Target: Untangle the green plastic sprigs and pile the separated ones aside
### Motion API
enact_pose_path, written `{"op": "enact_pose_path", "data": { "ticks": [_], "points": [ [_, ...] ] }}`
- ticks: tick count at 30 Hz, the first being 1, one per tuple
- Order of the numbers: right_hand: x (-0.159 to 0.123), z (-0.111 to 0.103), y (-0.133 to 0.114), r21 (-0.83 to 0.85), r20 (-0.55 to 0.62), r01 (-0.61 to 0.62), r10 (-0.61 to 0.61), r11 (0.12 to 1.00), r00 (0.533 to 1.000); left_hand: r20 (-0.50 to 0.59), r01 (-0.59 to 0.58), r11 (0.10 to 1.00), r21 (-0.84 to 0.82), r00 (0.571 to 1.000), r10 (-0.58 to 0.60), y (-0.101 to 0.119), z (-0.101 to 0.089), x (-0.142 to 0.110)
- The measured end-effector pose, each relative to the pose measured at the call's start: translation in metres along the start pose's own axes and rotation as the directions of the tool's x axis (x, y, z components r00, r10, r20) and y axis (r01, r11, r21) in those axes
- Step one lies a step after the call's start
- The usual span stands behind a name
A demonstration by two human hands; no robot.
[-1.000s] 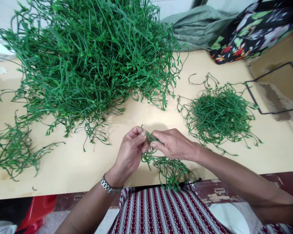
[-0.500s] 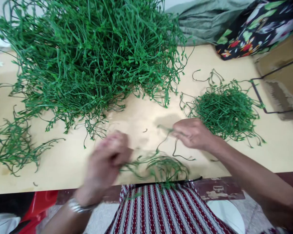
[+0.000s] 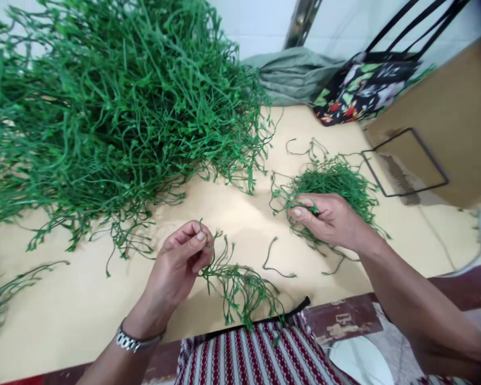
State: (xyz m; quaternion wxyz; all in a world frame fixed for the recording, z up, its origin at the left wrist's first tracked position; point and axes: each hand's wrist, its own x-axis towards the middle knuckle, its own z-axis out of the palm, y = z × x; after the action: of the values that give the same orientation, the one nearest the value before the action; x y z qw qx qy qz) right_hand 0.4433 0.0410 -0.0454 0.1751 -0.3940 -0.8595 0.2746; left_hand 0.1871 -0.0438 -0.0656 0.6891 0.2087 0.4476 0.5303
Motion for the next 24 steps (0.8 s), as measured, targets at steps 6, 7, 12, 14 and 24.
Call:
{"op": "enact_pose_path", "data": {
  "ticks": [6,7,12,14,24],
  "points": [
    [-0.038,-0.068,0.040,-0.454,-0.261,-0.330,0.230,0.828,0.937,-0.022,-0.030,0.999,0.027,0.999,0.031,0.008,0.001,0.001],
    [-0.043,-0.073,0.042,-0.568,-0.338,-0.364,0.194,0.739,0.921,-0.029,-0.038,0.999,0.030,0.999,0.039,0.009,0.001,0.001],
    [-0.042,-0.019,0.018,-0.754,-0.322,-0.048,-0.305,0.655,0.897,-0.025,-0.103,0.994,0.044,0.994,0.104,0.012,-0.001,0.003],
    [-0.035,0.023,0.006,-0.728,-0.135,0.164,-0.374,0.666,0.918,-0.023,-0.120,0.991,0.053,0.992,0.121,0.013,0.000,0.003],
    [-0.018,0.056,0.047,-0.707,0.017,0.218,-0.293,0.673,0.956,-0.111,-0.120,0.990,0.071,0.986,0.127,0.018,-0.008,0.002]
  ]
}}
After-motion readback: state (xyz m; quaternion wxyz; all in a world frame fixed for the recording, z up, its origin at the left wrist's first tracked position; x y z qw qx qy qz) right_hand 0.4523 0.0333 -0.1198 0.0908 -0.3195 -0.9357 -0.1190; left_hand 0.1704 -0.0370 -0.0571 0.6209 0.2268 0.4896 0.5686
